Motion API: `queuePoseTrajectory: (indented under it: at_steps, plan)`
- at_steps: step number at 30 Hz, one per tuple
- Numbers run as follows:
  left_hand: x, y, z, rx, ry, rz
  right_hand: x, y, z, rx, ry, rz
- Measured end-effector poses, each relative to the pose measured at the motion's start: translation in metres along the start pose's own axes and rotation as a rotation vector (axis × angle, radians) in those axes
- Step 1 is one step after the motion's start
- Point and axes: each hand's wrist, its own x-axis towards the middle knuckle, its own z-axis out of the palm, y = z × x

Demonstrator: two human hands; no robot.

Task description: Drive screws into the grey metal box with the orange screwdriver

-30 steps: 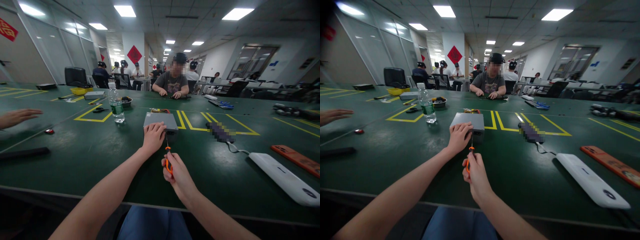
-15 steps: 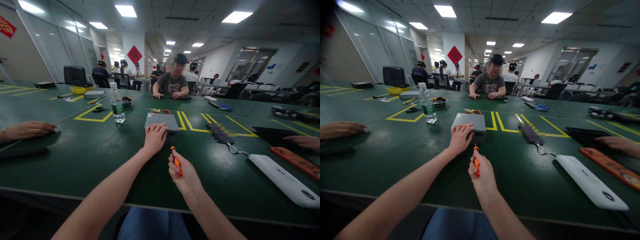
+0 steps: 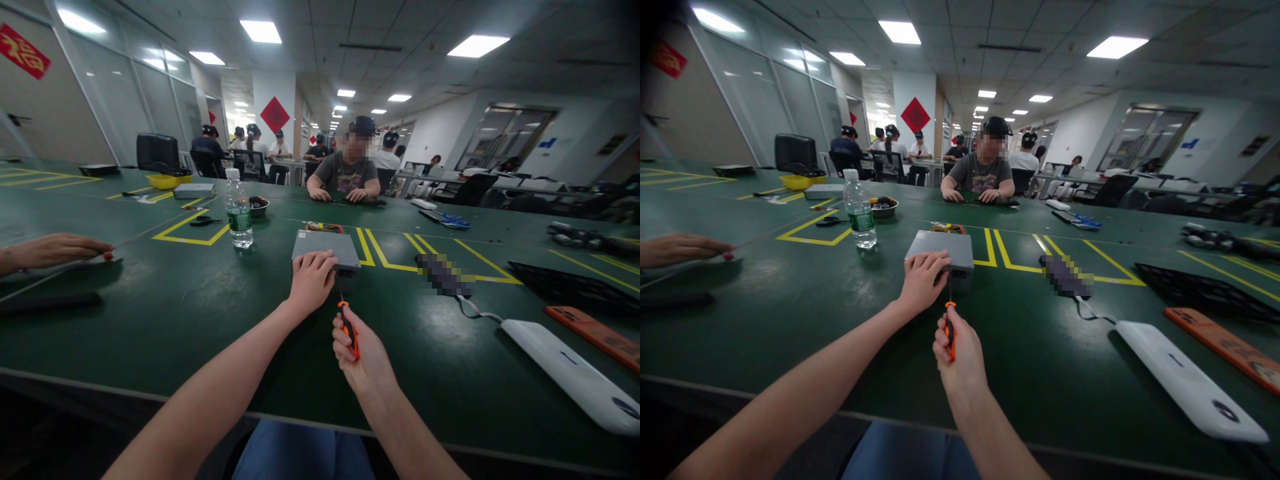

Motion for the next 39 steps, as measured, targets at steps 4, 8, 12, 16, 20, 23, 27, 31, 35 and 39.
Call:
queuePoseTrajectory:
  at_steps: [4,8,12,16,20,23,27,31,35,39]
  plan:
    - [0.000,0.001,-0.001,-0.002,-0.003,-0.001,0.002,0.000,-0.004,0.014,-0.006,0.012]
    - [0.000,0.000,-0.001,-0.005,-0.001,0.003,0.006,0.004,-0.004,-0.002,-0.019,-0.003]
    - [0.000,-0.001,0.000,-0.011,0.003,0.000,0.005,0.005,-0.007,-0.022,-0.038,-0.027]
    - [0.000,-0.001,0.000,-0.014,-0.001,0.010,0.000,-0.004,-0.022,-0.042,-0.049,-0.040]
    - [0.000,-0.001,0.000,-0.020,-0.001,0.004,-0.001,-0.016,-0.038,-0.065,-0.048,-0.068]
    - [0.000,-0.001,0.000,-0.021,0.001,-0.005,0.003,-0.020,-0.044,-0.093,-0.067,-0.070]
    - [0.000,-0.001,-0.001,-0.016,-0.002,0.002,0.008,-0.019,-0.047,-0.127,-0.094,-0.070]
    - [0.000,-0.001,-0.001,-0.014,-0.007,0.004,0.008,-0.018,-0.044,-0.146,-0.079,-0.084]
    - [0.000,-0.002,-0.001,-0.013,-0.014,0.008,0.005,-0.019,-0.039,-0.160,-0.012,-0.103]
    - [0.000,-0.002,-0.001,-0.013,-0.018,0.010,0.001,-0.021,-0.033,-0.129,0.051,-0.114]
